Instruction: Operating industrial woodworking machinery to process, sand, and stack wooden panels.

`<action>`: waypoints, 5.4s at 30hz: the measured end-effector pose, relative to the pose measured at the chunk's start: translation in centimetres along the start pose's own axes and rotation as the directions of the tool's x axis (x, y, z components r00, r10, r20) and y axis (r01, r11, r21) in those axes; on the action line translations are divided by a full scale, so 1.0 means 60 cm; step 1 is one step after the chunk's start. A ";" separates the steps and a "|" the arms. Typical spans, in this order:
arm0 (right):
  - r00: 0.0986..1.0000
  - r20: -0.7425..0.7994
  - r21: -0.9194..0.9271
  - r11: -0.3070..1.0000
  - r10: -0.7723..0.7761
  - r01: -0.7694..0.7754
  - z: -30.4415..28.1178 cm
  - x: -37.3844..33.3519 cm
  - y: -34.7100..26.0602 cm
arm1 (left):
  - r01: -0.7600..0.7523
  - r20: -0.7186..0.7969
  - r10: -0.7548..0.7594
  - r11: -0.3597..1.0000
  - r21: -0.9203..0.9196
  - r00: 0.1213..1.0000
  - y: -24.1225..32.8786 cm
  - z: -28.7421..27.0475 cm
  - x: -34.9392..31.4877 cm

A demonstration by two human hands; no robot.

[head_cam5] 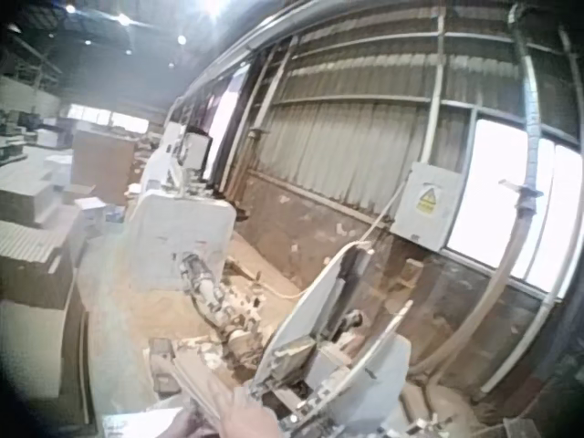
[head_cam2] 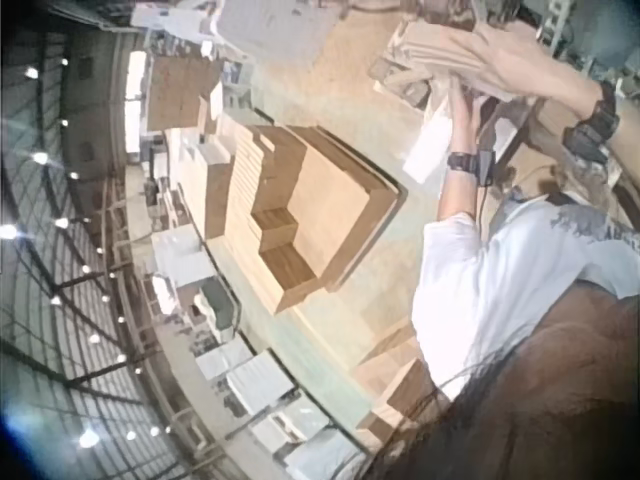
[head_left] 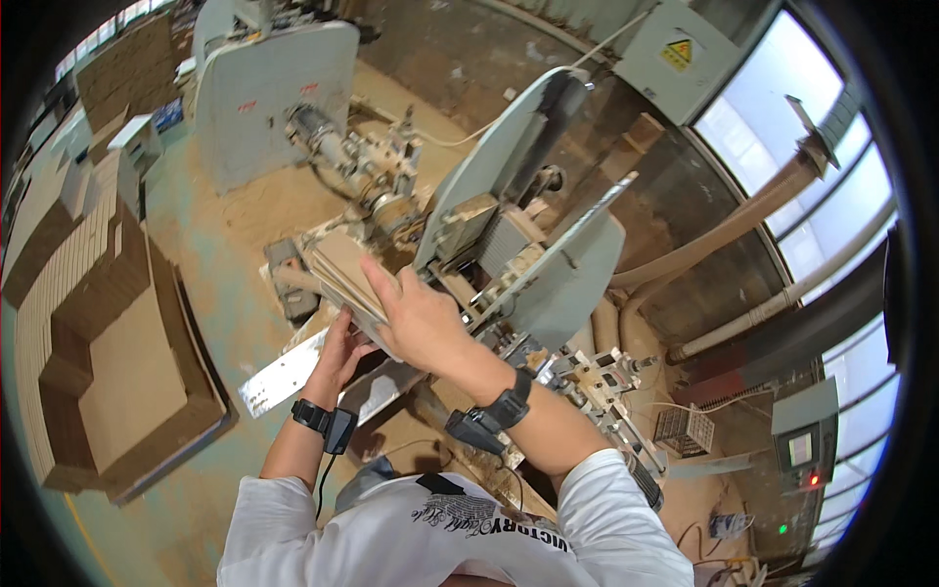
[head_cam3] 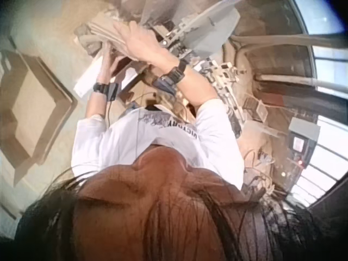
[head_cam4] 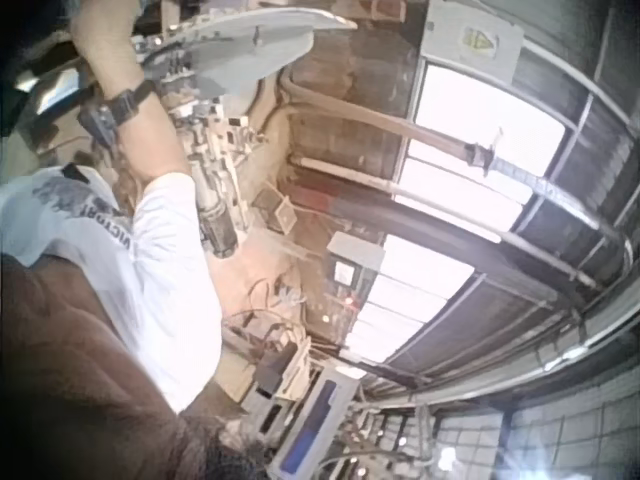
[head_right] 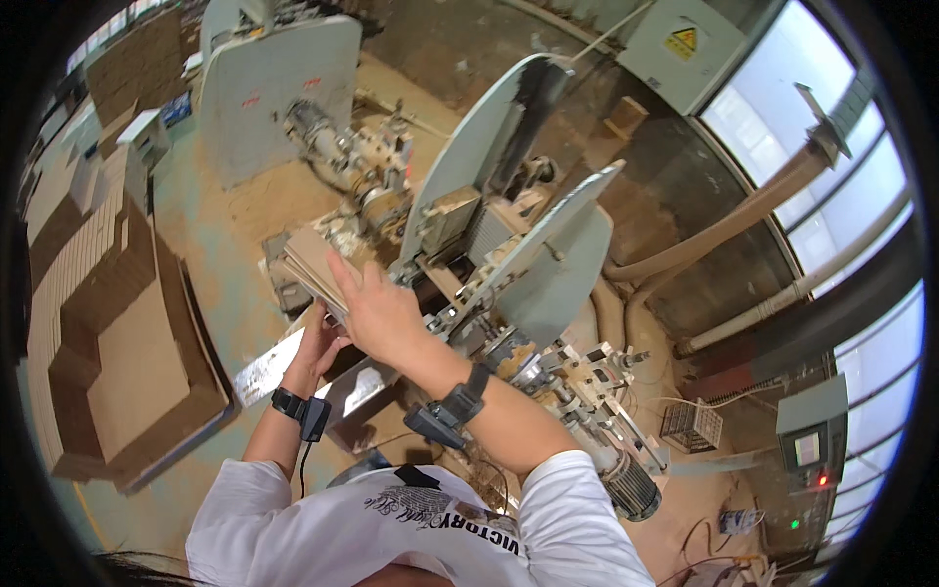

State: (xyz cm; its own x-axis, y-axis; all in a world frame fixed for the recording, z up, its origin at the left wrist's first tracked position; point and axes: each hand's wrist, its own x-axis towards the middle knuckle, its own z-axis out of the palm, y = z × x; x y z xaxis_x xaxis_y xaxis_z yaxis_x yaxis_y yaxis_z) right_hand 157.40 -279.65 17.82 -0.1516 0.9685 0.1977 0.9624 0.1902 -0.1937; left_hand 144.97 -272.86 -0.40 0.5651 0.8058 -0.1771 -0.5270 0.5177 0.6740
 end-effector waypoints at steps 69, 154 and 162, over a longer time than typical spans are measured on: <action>0.948 -0.319 -0.268 0.958 0.008 -0.098 -0.227 0.046 0.380 | 0.472 -0.060 -0.477 0.830 0.296 0.877 -0.273 0.216 0.486; -0.388 -0.694 0.555 0.108 0.606 -0.825 -0.556 -1.537 0.719 | 0.619 -0.322 -0.697 0.220 0.754 0.640 -0.437 0.217 -0.343; -0.397 -0.664 0.534 0.030 0.634 -0.845 -0.581 -1.543 0.743 | 0.639 -0.368 -0.693 0.174 0.749 0.620 -0.451 0.205 -0.372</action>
State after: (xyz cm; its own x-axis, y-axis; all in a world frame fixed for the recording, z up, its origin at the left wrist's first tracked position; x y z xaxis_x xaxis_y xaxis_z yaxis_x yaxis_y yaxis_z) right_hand 222.20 -366.45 24.34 0.8198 -0.3703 0.4368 0.0370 -0.7270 -0.6856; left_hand 154.41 -308.39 -5.87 0.4820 0.2467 -0.8407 0.7448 0.3901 0.5414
